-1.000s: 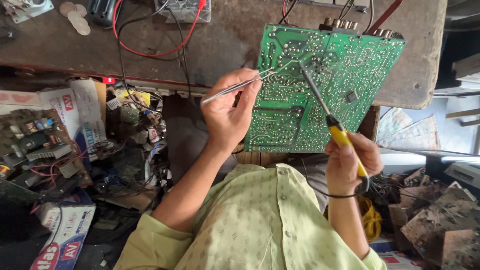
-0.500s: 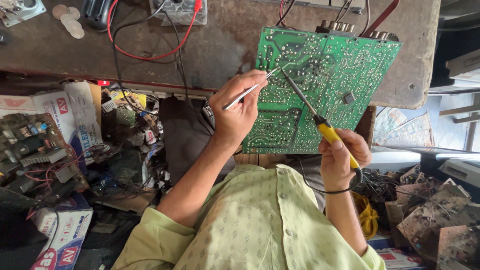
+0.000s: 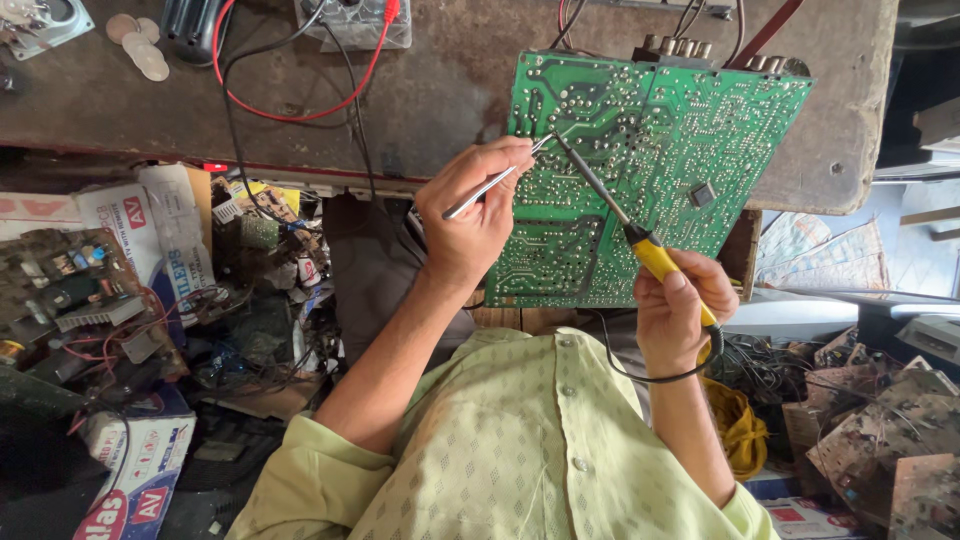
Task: The person sits at a cluttered workbench holding a green circuit board against their lap and the bench edge. They use a soldering iron in one hand and a metal probe or solder in the other to solder joints on the underside of the board, working across different points, then brush the board surface at the end.
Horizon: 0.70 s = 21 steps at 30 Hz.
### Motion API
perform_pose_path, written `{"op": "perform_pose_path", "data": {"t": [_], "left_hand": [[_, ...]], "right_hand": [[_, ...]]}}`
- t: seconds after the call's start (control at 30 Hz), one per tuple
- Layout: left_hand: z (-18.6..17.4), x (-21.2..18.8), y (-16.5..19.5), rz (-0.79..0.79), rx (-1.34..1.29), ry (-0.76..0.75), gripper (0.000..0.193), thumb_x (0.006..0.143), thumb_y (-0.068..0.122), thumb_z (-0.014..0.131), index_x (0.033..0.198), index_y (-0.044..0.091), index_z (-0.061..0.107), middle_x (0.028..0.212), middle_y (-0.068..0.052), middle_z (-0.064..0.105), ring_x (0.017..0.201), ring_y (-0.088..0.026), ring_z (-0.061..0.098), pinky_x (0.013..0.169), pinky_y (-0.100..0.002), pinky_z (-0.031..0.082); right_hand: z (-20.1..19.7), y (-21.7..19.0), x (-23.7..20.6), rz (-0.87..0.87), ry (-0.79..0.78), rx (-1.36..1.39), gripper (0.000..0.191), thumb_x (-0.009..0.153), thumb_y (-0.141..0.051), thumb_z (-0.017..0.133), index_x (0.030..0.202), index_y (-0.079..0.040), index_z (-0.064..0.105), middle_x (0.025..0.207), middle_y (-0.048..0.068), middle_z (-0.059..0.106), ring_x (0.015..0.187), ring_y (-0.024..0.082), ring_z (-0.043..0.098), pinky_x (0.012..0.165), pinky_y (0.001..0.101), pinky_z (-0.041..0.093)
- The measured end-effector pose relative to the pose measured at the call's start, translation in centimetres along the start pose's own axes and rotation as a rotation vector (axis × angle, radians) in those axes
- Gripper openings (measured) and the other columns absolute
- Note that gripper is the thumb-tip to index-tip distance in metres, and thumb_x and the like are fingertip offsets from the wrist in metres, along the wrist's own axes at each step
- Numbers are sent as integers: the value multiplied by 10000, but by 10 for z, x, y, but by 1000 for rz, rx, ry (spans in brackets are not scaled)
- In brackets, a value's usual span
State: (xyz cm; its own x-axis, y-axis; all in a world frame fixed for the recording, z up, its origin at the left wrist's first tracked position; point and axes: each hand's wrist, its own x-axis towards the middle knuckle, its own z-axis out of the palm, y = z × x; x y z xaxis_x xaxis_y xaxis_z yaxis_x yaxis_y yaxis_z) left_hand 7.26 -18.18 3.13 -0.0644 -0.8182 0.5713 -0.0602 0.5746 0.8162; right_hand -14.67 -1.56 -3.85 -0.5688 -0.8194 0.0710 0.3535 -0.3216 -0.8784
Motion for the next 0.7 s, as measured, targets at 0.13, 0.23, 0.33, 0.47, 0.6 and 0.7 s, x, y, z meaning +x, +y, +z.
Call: {"op": "perform_pose_path", "data": {"t": [0.13, 0.23, 0.33, 0.47, 0.6, 0.7], "left_hand": [[2, -2, -2, -18, -27, 9, 156, 975, -104, 711, 1086, -1, 675, 1073, -121, 753, 976, -208, 772, 872, -297, 632], [5, -4, -4, -55, -68, 22, 138, 987, -99, 705, 1090, -10, 680, 1084, -122, 755, 995, -193, 766, 886, -300, 642], [9, -6, -4, -99, -124, 44, 121, 997, -86, 708, 1098, -26, 680, 1098, -123, 752, 1021, -180, 752, 906, -303, 659], [11, -7, -4, -89, -116, 37, 124, 995, -84, 709, 1103, -37, 671, 1107, -130, 746, 1028, -174, 746, 917, -306, 660], [11, -7, -3, -53, -43, 26, 145, 979, -87, 734, 1100, -30, 678, 1096, -137, 750, 1024, -188, 751, 913, -305, 639], [13, -7, -1, -61, -32, 32, 143, 979, -89, 735, 1098, -29, 681, 1094, -142, 752, 1018, -197, 751, 919, -308, 632]], "right_hand": [[-3, 2, 4, 58, 3, 42, 226, 998, -75, 698, 1186, 42, 654, 1059, 192, 722, 870, 236, 713, 738, 326, 593], [-3, 4, 5, 55, -18, 59, 232, 1002, -78, 695, 1195, 47, 661, 1041, 194, 722, 847, 236, 707, 722, 322, 583], [-3, 5, 3, 79, -2, 67, 225, 1007, -72, 693, 1197, 45, 659, 1037, 193, 717, 846, 234, 702, 724, 322, 580], [-3, 4, 2, 90, -10, 80, 218, 1012, -73, 689, 1190, 48, 661, 1043, 194, 715, 853, 231, 694, 730, 328, 578], [-2, 4, 4, 102, -7, 69, 216, 1009, -73, 693, 1188, 43, 658, 1039, 193, 713, 847, 229, 693, 731, 326, 579], [-1, 2, 5, 91, -18, 49, 220, 1006, -77, 697, 1186, 44, 660, 1046, 194, 713, 843, 229, 692, 734, 327, 581]]}}
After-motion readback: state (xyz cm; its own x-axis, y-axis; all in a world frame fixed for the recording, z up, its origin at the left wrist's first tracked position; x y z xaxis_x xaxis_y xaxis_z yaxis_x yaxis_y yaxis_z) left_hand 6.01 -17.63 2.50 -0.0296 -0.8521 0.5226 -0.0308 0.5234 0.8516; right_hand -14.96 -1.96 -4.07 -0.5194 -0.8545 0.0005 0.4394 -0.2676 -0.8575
